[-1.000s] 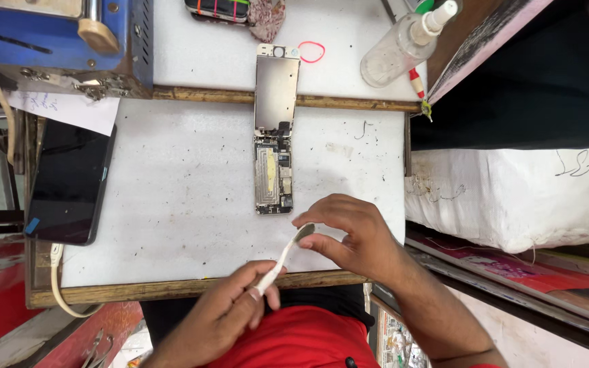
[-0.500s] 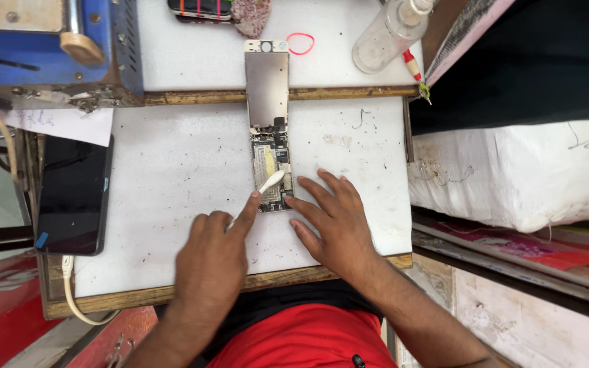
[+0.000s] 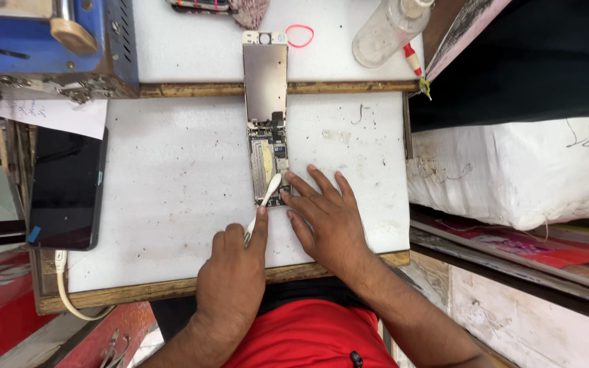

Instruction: The person cleans the internal components of a disassembled smartphone using a toothbrush and a spray bottle. They repeatedly open and close the phone's casing, wipe the battery and motherboard area, and handle the device on a cluttered workbench.

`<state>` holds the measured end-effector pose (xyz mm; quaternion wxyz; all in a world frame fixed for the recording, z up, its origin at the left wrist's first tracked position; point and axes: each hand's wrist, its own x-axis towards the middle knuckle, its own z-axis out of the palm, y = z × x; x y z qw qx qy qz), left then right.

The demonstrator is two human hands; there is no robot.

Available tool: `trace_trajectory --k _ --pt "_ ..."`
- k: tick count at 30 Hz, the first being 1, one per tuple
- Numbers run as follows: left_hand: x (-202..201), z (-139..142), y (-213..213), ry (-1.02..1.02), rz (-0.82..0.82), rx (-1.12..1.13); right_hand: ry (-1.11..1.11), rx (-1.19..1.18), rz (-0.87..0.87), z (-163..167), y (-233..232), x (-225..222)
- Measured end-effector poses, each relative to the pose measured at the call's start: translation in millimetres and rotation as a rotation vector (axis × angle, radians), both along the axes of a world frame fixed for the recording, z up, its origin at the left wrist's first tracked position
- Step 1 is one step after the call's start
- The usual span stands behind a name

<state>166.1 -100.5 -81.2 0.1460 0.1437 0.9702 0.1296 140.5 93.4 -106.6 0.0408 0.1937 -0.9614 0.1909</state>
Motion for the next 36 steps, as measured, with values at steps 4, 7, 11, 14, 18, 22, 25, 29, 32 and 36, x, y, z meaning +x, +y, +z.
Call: trace_trajectory --k 4,7,11,14,18,22,25,29,32,36 --pt "5 -3 6 0.187 0.030 0.051 -0.010 -0.015 -0.011 0 -1 2" --pt "8 -5 10 0.168 0.023 0.032 -0.004 -0.013 0.000 0 -2 1" --pt "11 -6 13 0.178 0.005 0.002 -0.039 -0.044 -0.015 1 -2 2" --pt "12 -6 14 0.150 0.020 0.016 -0.029 -0.055 -0.007 2 -2 2" --pt "8 -9 17 0.177 0.029 0.033 -0.039 -0.055 -0.010 2 -2 3" --pt "2 -13 18 0.278 0.056 0.067 -0.028 -0.086 -0.008 0 -2 0" --pt "5 -14 17 0.252 0.033 0.095 -0.038 -0.092 -0.016 0 -1 1" --pt "6 -18 18 0.276 0.012 0.100 -0.029 -0.079 -0.005 -2 0 1" --pt "6 -21 20 0.233 0.011 0.059 -0.052 -0.065 -0.001 -2 0 1" --pt "6 -20 20 0.159 0.026 0.018 -0.045 -0.078 -0.008 -1 0 -1"
